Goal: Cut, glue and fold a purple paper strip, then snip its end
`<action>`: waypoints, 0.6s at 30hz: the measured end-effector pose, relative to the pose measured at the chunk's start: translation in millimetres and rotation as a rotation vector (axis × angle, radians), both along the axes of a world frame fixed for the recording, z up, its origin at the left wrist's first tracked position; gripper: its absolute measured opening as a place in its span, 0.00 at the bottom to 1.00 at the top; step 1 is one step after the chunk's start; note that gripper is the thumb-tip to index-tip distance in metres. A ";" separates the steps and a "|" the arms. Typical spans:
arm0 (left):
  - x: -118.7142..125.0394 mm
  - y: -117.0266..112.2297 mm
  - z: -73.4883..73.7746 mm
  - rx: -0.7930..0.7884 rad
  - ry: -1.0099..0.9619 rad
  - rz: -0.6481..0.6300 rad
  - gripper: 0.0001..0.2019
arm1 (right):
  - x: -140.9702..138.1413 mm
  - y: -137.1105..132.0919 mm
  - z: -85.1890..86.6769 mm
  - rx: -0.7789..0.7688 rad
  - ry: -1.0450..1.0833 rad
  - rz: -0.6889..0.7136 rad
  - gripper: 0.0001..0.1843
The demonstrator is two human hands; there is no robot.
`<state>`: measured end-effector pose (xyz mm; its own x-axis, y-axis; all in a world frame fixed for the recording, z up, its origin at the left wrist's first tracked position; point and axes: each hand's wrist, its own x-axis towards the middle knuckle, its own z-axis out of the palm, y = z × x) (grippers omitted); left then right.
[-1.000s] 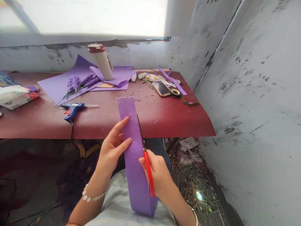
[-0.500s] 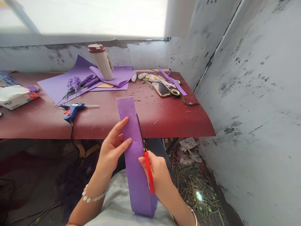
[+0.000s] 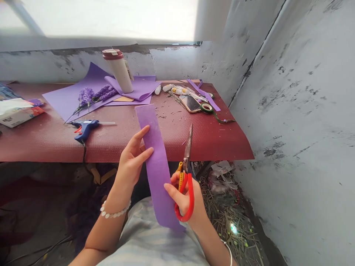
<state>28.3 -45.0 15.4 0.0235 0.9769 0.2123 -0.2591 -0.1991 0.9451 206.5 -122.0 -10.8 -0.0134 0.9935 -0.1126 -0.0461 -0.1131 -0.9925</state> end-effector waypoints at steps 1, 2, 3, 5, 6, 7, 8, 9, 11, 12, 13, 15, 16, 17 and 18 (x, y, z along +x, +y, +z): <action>0.6 3.4 0.0 -0.008 0.002 -0.006 0.31 | -1.2 2.2 1.9 0.007 -0.016 -0.018 0.21; 1.3 6.1 -0.5 -0.020 0.001 -0.014 0.30 | -2.1 4.8 3.3 0.020 -0.030 -0.037 0.19; 2.0 8.2 -1.4 -0.032 -0.004 -0.024 0.29 | -2.7 7.9 4.1 0.039 -0.046 -0.061 0.18; 3.3 9.8 -4.9 -0.053 -0.018 -0.050 0.27 | -2.8 15.3 4.6 0.079 -0.086 -0.133 0.15; 3.9 9.3 -7.3 -0.058 -0.016 -0.065 0.26 | -2.5 19.4 4.6 0.096 -0.103 -0.167 0.14; 4.4 8.1 -10.2 -0.059 0.000 -0.082 0.26 | -2.1 23.7 4.5 0.109 -0.117 -0.193 0.14; 4.9 6.1 -13.2 -0.058 0.026 -0.101 0.26 | -1.8 28.0 4.4 0.118 -0.126 -0.205 0.14; 5.5 3.6 -16.3 -0.060 0.057 -0.125 0.25 | -1.7 32.3 4.2 0.126 -0.132 -0.209 0.14; 6.9 -1.8 -21.6 -0.070 0.095 -0.184 0.24 | -2.1 39.9 3.5 0.136 -0.141 -0.200 0.15; 7.6 -4.1 -23.5 -0.078 0.095 -0.212 0.23 | -2.7 43.1 2.8 0.134 -0.139 -0.188 0.17; 8.1 -5.7 -24.7 -0.082 0.084 -0.231 0.22 | -3.4 45.7 1.6 0.126 -0.125 -0.172 0.18; 8.5 -6.4 -25.0 -0.074 0.065 -0.223 0.22 | -5.0 49.4 -2.0 0.103 -0.051 -0.120 0.24; 8.3 -5.6 -24.1 -0.063 0.062 -0.201 0.23 | -5.6 50.4 -4.6 0.096 0.004 -0.082 0.29; 7.7 -4.3 -22.7 -0.053 0.062 -0.176 0.24 | -5.8 50.8 -7.7 0.096 0.061 -0.038 0.35; 6.9 -2.9 -21.1 -0.044 0.062 -0.153 0.25 | -5.6 50.5 -11.2 0.101 0.112 0.009 0.41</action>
